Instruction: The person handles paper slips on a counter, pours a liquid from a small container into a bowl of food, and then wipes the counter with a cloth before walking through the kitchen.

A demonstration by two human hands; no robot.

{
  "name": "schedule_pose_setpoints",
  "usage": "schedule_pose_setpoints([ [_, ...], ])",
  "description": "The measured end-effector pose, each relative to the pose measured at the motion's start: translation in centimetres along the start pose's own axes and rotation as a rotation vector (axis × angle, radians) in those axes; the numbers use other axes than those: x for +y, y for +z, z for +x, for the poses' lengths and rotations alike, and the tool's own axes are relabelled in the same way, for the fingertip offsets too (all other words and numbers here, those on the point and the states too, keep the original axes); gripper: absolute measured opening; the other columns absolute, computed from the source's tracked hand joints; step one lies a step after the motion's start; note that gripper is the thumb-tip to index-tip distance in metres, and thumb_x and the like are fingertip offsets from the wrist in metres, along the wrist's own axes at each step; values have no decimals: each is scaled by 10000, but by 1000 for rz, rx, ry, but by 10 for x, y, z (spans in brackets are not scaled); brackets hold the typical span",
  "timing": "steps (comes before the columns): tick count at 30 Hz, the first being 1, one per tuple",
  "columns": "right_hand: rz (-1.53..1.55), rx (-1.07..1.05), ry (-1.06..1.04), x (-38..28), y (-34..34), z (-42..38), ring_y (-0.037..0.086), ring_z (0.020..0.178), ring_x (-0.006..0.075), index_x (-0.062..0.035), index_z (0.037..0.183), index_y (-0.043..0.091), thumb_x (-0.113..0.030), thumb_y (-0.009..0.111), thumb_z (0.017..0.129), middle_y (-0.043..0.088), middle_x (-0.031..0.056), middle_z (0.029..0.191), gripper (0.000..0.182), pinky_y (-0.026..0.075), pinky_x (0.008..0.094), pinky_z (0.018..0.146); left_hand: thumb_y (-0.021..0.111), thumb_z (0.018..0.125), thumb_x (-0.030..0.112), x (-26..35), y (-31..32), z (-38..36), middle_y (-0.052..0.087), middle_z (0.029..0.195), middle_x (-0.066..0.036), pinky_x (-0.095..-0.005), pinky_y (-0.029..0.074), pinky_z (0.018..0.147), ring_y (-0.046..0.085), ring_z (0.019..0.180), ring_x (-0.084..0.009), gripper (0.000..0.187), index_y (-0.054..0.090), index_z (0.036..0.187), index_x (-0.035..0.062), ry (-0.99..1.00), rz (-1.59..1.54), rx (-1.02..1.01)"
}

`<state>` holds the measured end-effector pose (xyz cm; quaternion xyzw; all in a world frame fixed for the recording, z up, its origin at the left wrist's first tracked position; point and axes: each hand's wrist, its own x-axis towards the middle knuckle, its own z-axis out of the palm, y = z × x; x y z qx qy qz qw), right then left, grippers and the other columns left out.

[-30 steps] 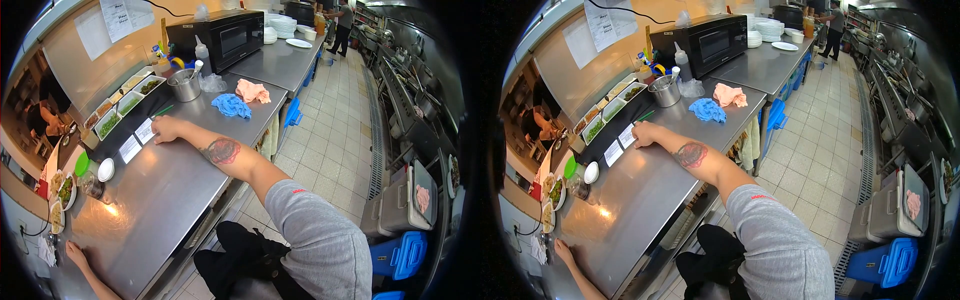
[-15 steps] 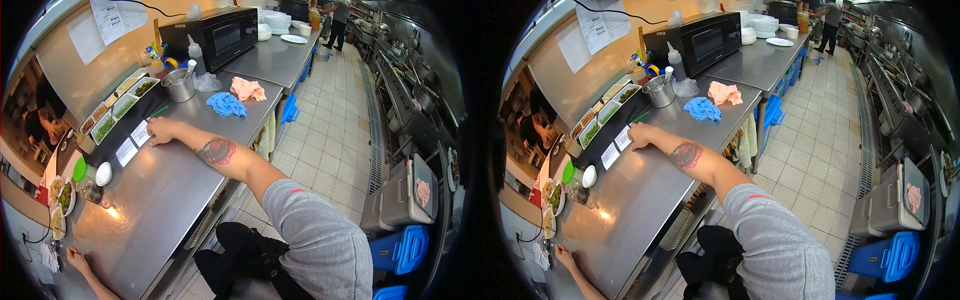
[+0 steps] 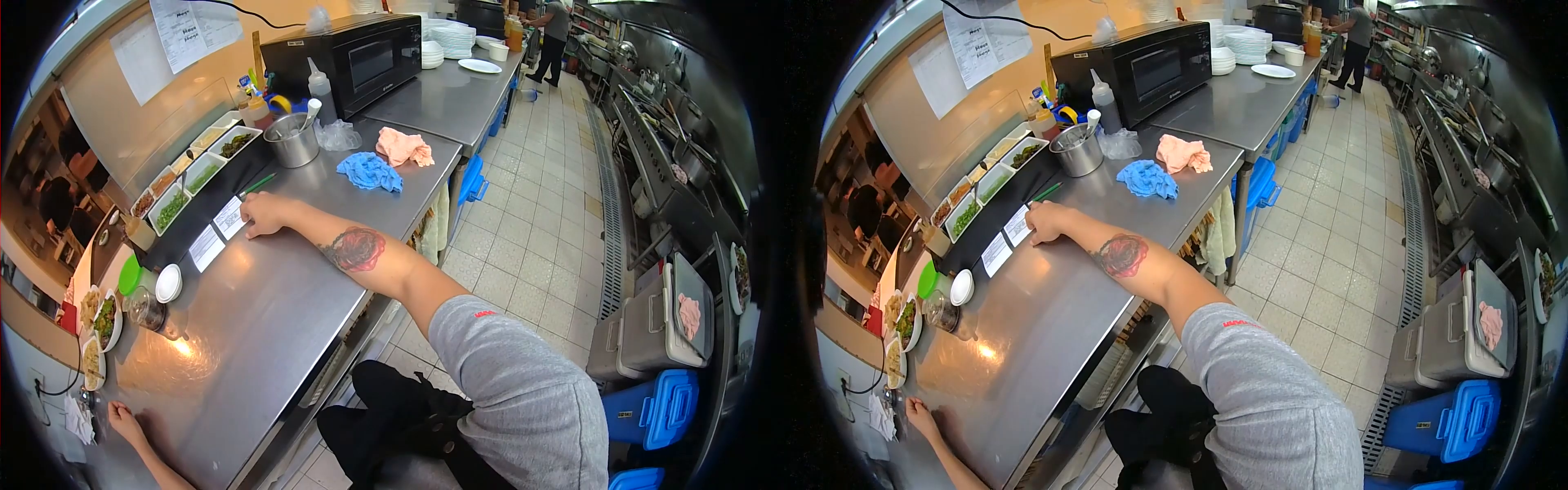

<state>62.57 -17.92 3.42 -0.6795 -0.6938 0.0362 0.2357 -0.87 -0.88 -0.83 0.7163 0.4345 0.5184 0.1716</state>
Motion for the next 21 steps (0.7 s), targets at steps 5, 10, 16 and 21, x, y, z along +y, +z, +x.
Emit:
schedule_pose_setpoints([
  [5,-1,-2,21,-3,-3,-3,504,1097,348,-72,1068,626,-343,727,731,529,152,1193,444,439,403,922,396,828,-11,3,2,-3,362,593,24,-224,270,456,335,511,-63,146,426,708,66,28,-4,5],
  [10,15,-8,21,-3,-3,-2,502,1100,352,-72,1064,626,-340,730,731,526,148,1199,440,437,405,926,413,915,84,10,2,-4,386,593,38,-206,270,441,347,495,-44,175,485,756,81,-5,-68,-40],
  [16,7,-11,7,1,-1,2,504,1095,352,-79,1062,626,-337,738,726,528,149,1191,438,442,412,911,396,995,294,8,5,-4,409,576,48,-186,268,405,359,466,-30,311,538,801,96,-40,-59,25],
  [21,18,0,5,2,0,1,513,1077,353,-76,1049,631,-335,742,723,536,151,1173,431,446,412,901,386,997,331,11,5,-4,407,569,48,-182,269,402,358,458,-30,353,541,790,92,-112,-63,13],
])
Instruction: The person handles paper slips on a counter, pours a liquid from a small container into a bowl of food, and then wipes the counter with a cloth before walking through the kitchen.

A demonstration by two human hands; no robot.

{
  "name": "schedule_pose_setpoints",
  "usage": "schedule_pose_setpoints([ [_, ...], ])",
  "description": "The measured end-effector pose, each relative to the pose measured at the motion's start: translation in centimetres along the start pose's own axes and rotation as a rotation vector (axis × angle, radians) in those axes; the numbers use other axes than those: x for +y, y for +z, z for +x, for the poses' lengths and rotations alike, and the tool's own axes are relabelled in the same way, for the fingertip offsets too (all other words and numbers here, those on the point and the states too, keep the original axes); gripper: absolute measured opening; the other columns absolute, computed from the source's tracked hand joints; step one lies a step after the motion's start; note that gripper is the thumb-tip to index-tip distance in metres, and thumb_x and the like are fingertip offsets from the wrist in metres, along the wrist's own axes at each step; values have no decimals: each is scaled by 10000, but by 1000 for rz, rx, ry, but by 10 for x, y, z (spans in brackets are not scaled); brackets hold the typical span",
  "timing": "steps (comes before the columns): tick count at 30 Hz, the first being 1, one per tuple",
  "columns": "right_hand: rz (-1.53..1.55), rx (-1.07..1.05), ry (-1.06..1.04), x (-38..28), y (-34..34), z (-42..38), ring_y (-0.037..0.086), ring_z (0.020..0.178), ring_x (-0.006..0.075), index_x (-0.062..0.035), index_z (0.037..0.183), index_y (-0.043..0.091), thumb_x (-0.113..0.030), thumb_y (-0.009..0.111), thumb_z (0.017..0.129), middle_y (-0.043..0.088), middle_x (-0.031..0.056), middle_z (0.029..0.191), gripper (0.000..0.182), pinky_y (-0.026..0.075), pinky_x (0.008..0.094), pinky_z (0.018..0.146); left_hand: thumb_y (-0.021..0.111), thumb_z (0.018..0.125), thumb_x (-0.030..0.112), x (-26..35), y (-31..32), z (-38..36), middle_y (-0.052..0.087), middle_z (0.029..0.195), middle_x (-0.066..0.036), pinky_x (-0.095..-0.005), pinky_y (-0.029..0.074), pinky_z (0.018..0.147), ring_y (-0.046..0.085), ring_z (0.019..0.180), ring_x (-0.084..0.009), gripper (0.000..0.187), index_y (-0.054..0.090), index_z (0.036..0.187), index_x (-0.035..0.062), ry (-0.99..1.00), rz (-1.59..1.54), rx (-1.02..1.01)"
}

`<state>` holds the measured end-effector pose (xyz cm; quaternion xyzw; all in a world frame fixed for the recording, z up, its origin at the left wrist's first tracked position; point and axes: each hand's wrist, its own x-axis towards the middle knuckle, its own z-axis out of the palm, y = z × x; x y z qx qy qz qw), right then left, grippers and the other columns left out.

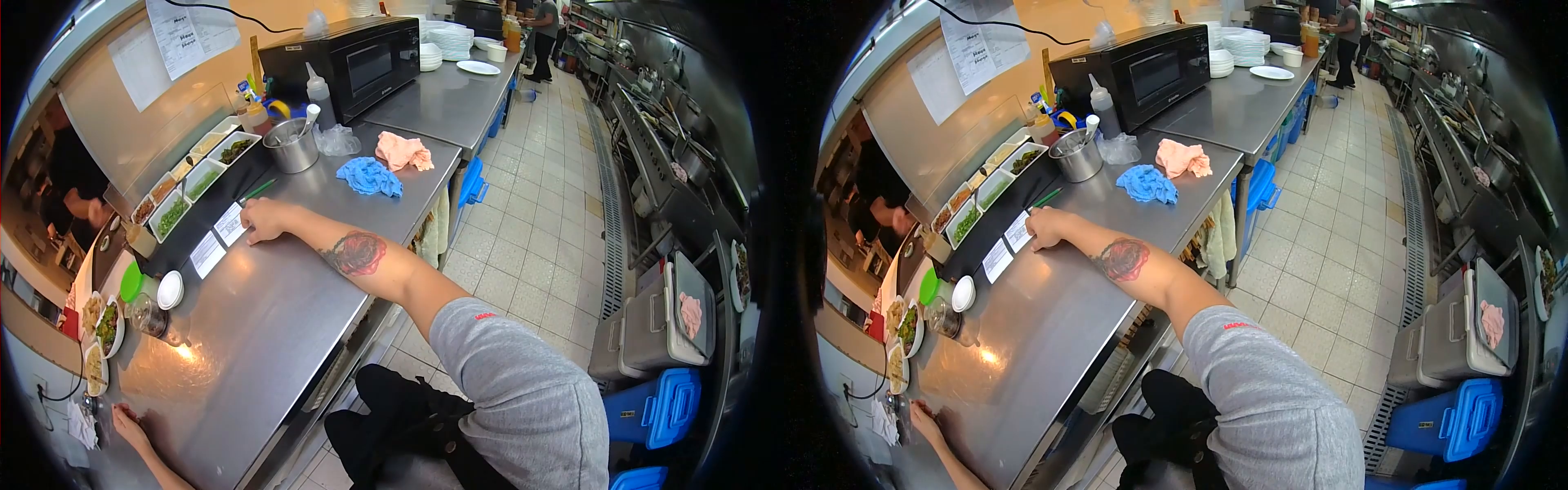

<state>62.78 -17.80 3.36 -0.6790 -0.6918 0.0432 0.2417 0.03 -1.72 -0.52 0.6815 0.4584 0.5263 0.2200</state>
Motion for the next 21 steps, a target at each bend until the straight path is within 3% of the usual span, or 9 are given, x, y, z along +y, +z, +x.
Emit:
schedule_pose_setpoints([
  [10,6,8,-4,0,1,1,523,1077,348,-73,1038,635,-330,745,722,541,154,1172,423,450,407,899,389,995,302,0,0,-1,411,580,45,-183,267,402,356,457,-30,310,538,825,91,70,2,11],
  [16,12,0,12,-2,-1,0,524,1077,351,-74,1043,635,-329,746,721,548,156,1167,425,444,405,910,366,940,116,-13,-4,3,420,613,34,-185,271,407,356,470,-38,184,527,859,83,80,-3,-9],
  [21,13,-6,14,-3,-3,-2,522,1083,346,-75,1053,632,-332,740,725,546,152,1173,430,445,403,914,334,827,-46,-4,-4,0,383,639,32,-188,259,457,335,533,-45,179,428,745,82,34,-18,-48],
])
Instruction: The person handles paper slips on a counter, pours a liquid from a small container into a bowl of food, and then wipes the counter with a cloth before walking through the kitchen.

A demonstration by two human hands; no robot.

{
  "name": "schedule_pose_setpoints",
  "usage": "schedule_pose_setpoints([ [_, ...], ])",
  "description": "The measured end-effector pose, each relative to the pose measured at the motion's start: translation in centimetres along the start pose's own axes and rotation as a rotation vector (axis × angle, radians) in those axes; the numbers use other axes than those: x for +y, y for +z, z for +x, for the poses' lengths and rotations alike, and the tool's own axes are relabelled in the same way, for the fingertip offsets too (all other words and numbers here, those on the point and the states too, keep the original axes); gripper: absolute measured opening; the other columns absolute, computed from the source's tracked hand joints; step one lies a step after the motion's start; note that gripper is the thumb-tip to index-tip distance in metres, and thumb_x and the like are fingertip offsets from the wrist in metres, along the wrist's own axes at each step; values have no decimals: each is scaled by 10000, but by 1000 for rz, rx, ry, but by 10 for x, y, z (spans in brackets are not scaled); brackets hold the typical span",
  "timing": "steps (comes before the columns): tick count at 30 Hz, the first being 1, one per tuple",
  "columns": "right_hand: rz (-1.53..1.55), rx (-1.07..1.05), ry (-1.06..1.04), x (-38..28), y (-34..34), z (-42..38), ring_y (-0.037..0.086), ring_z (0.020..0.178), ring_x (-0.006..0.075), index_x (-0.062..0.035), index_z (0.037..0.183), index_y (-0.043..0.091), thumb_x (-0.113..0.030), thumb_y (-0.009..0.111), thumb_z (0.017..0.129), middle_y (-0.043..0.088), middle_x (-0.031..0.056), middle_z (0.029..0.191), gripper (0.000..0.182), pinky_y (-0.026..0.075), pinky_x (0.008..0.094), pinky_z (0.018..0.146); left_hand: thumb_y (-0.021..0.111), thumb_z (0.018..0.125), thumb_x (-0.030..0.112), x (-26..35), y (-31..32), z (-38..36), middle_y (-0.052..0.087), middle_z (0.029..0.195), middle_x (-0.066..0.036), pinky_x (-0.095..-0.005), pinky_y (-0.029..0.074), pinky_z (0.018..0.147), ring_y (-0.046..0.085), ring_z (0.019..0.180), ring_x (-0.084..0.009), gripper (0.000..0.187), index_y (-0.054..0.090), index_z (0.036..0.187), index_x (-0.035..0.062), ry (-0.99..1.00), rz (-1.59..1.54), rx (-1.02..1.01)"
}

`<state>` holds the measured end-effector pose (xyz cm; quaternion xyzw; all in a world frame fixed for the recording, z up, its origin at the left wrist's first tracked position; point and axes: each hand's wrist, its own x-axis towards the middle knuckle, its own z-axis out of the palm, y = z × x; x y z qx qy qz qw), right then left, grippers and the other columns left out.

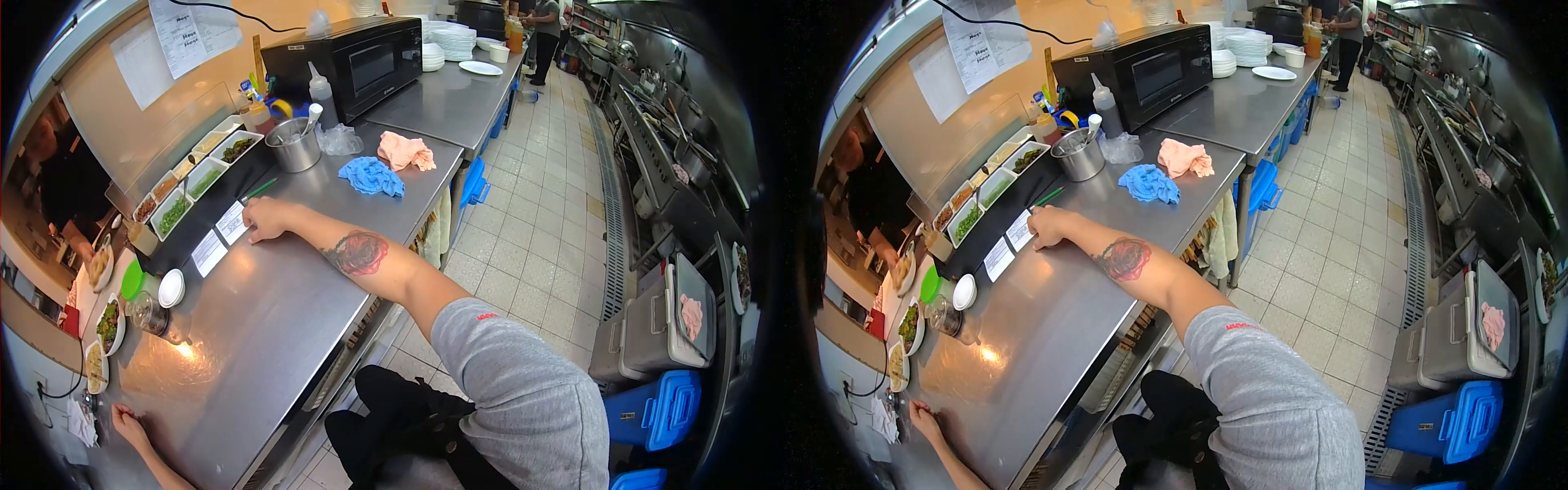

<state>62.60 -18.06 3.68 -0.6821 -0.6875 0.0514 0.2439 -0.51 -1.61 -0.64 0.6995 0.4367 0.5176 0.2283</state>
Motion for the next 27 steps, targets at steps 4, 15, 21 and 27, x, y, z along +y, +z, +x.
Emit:
schedule_pose_setpoints([
  [4,-13,-7,5,-1,-1,-1,515,1096,339,-71,1058,628,-328,734,731,537,148,1191,428,445,403,917,311,752,-94,-11,-4,7,322,633,39,-206,221,476,287,548,-55,196,353,690,87,173,121,-5],
  [15,-5,16,-13,1,1,-1,530,1070,353,-61,1041,634,-335,735,723,548,162,1170,432,450,403,908,378,795,-16,2,-1,2,286,607,55,-235,192,477,257,534,-57,179,337,663,98,163,162,16],
  [21,-65,87,-79,9,11,1,537,1071,375,-31,1059,623,-333,736,706,570,210,1127,478,437,426,922,424,914,184,-12,-10,-4,356,599,51,-235,230,463,311,525,-53,251,427,674,111,95,106,61],
  [27,58,306,-173,12,13,0,522,1066,348,-5,1209,506,-246,721,745,519,207,1147,565,443,392,918,362,959,302,44,15,-18,421,550,18,-258,292,452,392,498,-90,412,498,631,93,17,286,96],
])
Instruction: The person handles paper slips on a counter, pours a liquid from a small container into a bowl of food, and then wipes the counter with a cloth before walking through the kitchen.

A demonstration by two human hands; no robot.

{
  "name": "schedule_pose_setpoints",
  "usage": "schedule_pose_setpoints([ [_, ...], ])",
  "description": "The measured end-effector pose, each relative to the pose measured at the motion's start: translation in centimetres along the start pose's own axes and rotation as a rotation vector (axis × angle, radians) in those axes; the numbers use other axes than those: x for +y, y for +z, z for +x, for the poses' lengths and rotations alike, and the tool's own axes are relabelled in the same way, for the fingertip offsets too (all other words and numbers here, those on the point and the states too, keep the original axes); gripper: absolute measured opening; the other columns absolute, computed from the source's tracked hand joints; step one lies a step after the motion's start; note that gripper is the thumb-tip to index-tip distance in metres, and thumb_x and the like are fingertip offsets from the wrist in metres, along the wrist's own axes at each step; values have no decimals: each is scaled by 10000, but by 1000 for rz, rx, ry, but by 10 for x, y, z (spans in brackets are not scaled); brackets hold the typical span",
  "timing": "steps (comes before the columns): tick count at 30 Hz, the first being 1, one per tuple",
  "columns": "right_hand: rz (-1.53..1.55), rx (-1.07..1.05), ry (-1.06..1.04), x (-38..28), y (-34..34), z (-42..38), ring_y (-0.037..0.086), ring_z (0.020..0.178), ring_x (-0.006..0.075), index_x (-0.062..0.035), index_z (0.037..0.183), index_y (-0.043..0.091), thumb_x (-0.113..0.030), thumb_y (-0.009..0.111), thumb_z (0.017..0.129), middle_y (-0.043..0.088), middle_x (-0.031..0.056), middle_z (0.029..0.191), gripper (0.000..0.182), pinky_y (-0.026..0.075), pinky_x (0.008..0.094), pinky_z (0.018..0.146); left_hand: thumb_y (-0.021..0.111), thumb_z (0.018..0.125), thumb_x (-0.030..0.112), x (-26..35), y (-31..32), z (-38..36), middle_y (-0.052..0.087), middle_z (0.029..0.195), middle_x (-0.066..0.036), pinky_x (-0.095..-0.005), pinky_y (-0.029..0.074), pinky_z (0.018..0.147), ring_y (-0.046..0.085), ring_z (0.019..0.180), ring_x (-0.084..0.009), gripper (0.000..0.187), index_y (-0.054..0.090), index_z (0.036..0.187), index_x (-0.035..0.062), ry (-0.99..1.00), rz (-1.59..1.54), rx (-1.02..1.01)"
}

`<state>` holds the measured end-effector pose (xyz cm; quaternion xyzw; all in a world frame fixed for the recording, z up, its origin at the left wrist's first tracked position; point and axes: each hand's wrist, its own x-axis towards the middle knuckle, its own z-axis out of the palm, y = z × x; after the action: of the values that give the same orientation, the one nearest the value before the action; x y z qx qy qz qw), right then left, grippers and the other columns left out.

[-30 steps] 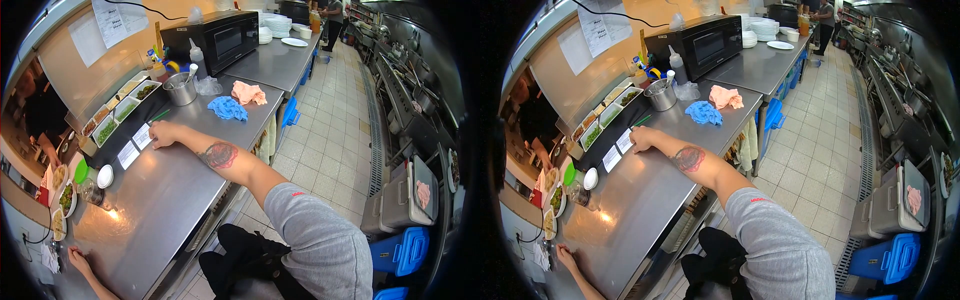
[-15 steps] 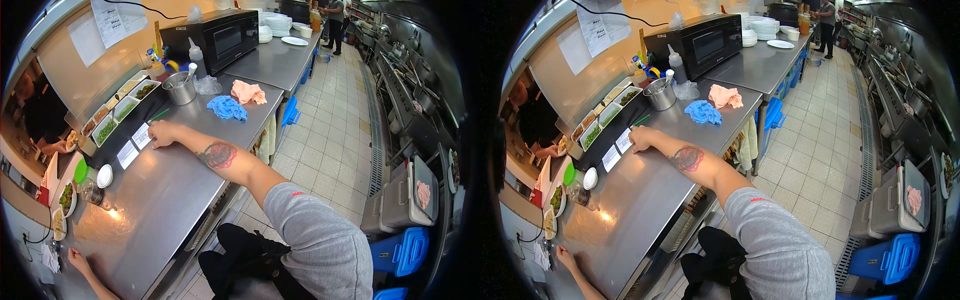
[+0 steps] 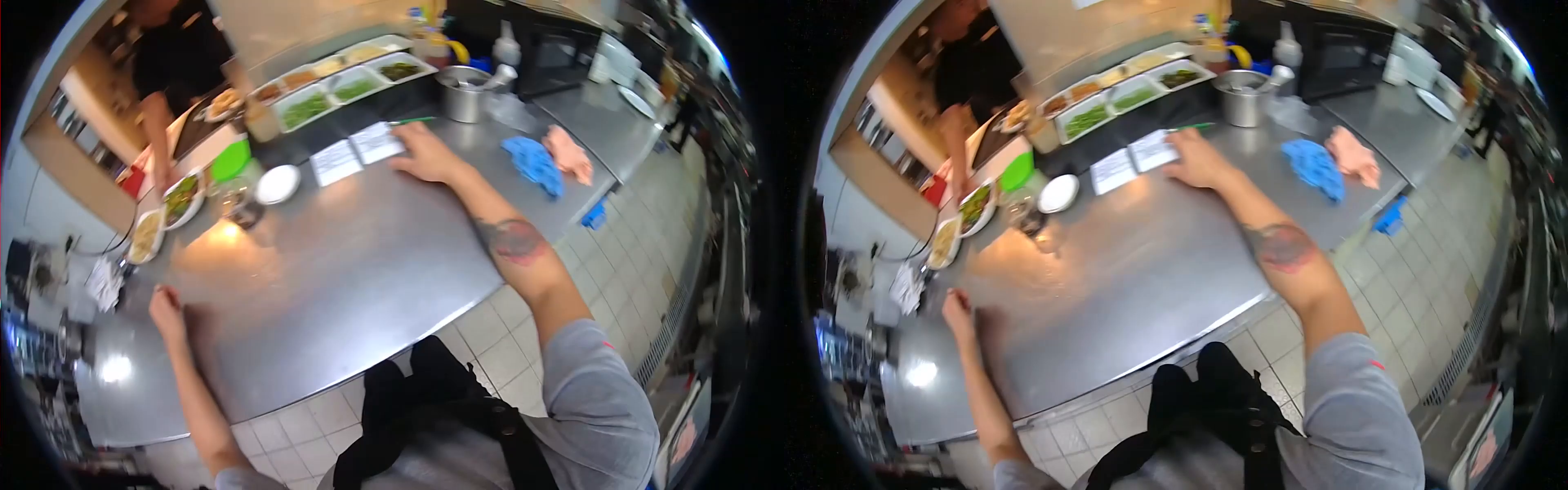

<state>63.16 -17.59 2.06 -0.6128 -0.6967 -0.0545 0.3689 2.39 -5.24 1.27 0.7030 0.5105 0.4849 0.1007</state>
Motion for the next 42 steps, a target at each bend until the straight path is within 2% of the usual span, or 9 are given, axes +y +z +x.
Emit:
schedule_pose_setpoints([
  [3,175,110,158,-7,-4,0,589,779,249,-34,1138,559,-177,695,774,538,149,983,414,491,337,720,328,981,316,19,12,-15,430,535,9,-283,293,448,401,487,-108,485,507,600,77,-145,-110,2],
  [11,189,293,345,-14,0,5,494,636,123,-22,859,598,-140,678,817,520,36,731,149,424,256,598,397,950,196,40,10,-37,424,595,30,-264,337,486,400,549,-88,267,509,736,82,-389,-273,223],
  [16,227,198,469,-44,-18,-1,504,596,130,-24,802,594,-123,685,802,520,41,742,134,441,268,580,449,970,178,112,4,-81,423,604,52,-215,333,440,401,505,-49,184,504,813,99,-656,-613,225],
  [27,285,-13,395,-119,-56,-95,556,749,292,-44,787,577,-130,683,718,527,121,896,153,460,357,666,439,924,194,190,-2,-152,549,607,-33,-288,401,522,500,564,-118,284,595,764,20,-497,-161,-168],
  [29,294,4,429,-123,-65,-94,557,752,293,-44,776,575,-125,675,724,527,115,878,139,460,360,668,421,957,223,176,-9,-141,519,592,-19,-264,376,497,478,546,-99,331,560,728,30,-661,-195,-315],
  [35,297,96,419,-121,-65,-96,562,751,292,-46,742,564,-117,653,742,531,96,830,113,464,374,658,530,846,48,68,-77,22,579,794,-26,-255,450,593,533,694,-107,100,591,925,59,-288,-425,-184],
  [37,265,143,434,-120,-63,-99,563,743,293,-48,737,562,-123,651,744,532,97,828,117,466,376,650,534,838,92,21,-130,119,579,839,-39,-296,480,601,548,730,-147,156,573,989,73,-106,104,-5],
  [38,277,116,473,-120,-61,-98,564,729,293,-51,729,559,-135,647,745,534,95,819,123,468,378,644,563,818,177,-64,-176,191,569,860,-41,-327,498,602,560,743,-177,254,570,1048,70,-504,-682,-3],
  [42,215,154,533,-119,-55,-99,567,689,292,-61,712,552,-168,632,747,535,93,791,139,475,379,628,487,875,394,33,-269,337,619,1077,-72,-402,496,717,603,896,-259,443,537,1220,120,-696,-186,342],
])
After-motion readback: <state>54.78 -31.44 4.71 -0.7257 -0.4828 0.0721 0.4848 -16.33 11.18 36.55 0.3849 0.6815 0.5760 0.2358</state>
